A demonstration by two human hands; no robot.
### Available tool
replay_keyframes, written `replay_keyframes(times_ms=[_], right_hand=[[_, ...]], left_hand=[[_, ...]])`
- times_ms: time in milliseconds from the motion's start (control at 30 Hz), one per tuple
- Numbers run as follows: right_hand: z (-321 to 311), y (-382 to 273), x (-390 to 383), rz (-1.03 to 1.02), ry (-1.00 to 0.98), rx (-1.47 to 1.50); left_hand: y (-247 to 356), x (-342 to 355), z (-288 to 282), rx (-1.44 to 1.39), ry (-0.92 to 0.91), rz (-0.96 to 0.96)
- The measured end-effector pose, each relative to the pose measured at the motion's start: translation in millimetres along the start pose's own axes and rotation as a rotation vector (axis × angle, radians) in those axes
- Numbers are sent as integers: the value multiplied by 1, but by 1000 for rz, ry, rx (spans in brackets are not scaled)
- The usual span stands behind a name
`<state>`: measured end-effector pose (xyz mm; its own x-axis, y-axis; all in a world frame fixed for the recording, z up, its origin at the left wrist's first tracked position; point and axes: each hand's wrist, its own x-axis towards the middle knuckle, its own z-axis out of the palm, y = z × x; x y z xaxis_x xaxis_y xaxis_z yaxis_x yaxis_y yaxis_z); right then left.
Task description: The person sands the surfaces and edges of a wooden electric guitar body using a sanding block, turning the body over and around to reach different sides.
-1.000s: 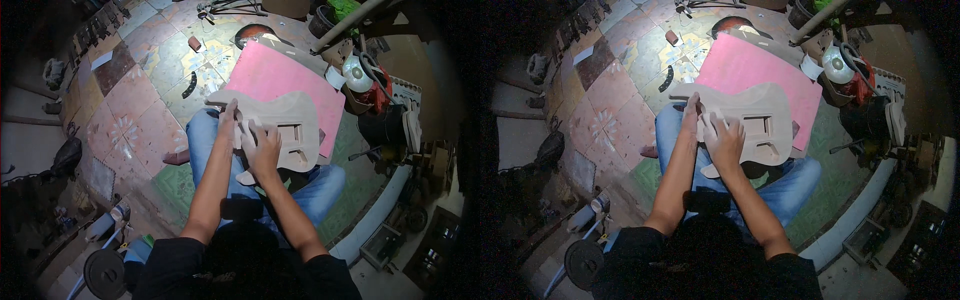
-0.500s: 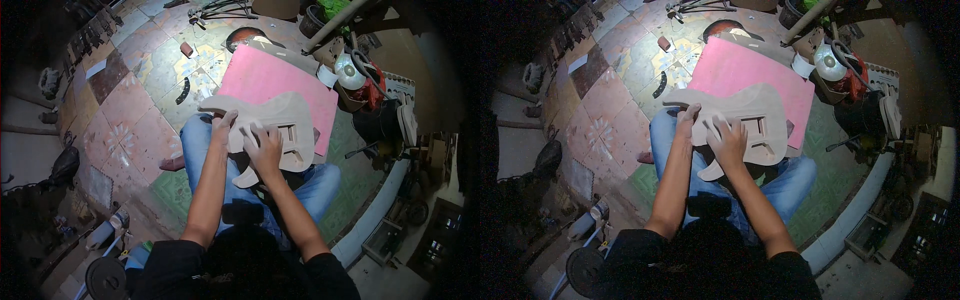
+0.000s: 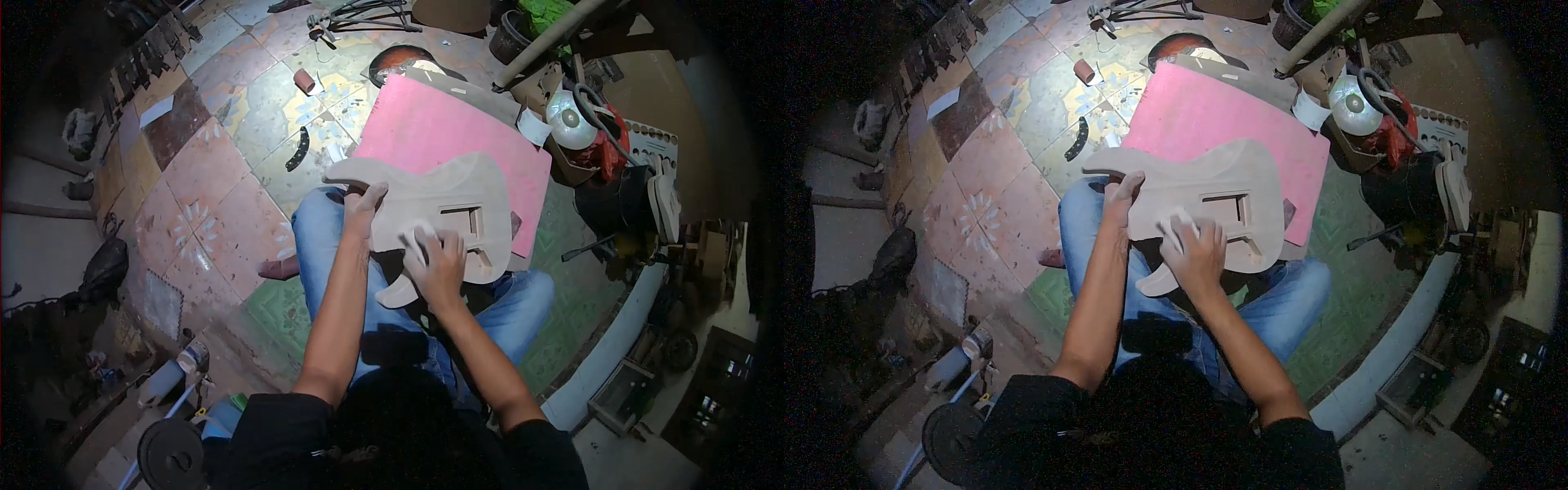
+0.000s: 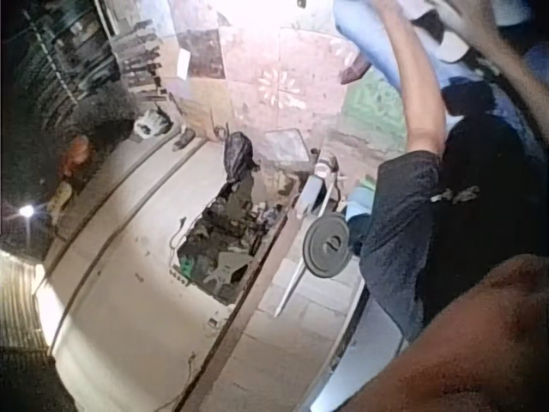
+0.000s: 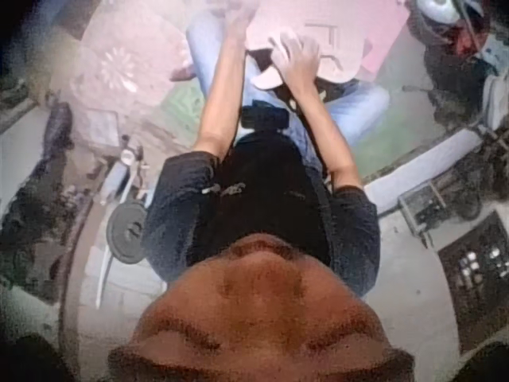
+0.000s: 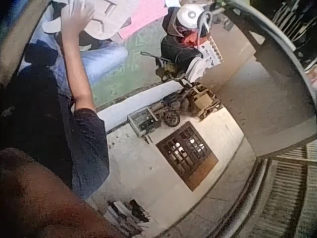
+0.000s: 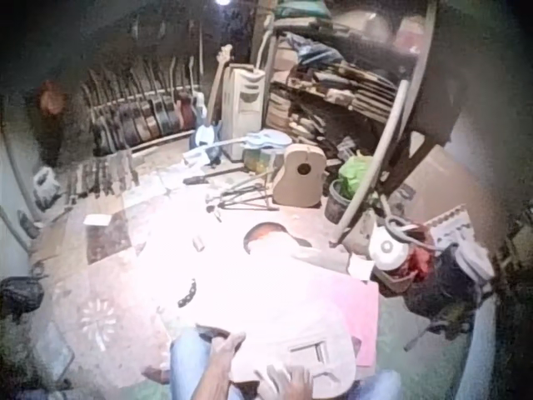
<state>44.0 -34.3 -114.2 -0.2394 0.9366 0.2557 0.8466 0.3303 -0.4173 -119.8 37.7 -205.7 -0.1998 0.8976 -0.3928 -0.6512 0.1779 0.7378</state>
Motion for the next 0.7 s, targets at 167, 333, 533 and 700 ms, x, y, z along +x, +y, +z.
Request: replay_keyframes(times_ms=[167, 333, 533, 700], right_hand=[[6, -2, 15, 84, 81, -33], [10, 2, 31, 95, 49, -20], [0, -19, 0, 38, -8, -2], [11, -11, 21, 138, 103, -26]], left_hand=[[7, -9, 11, -25, 4, -61], [-5, 1, 5, 37, -11, -86], [-11, 10, -15, 49, 10, 32], [-9, -3, 3, 12, 20, -52]])
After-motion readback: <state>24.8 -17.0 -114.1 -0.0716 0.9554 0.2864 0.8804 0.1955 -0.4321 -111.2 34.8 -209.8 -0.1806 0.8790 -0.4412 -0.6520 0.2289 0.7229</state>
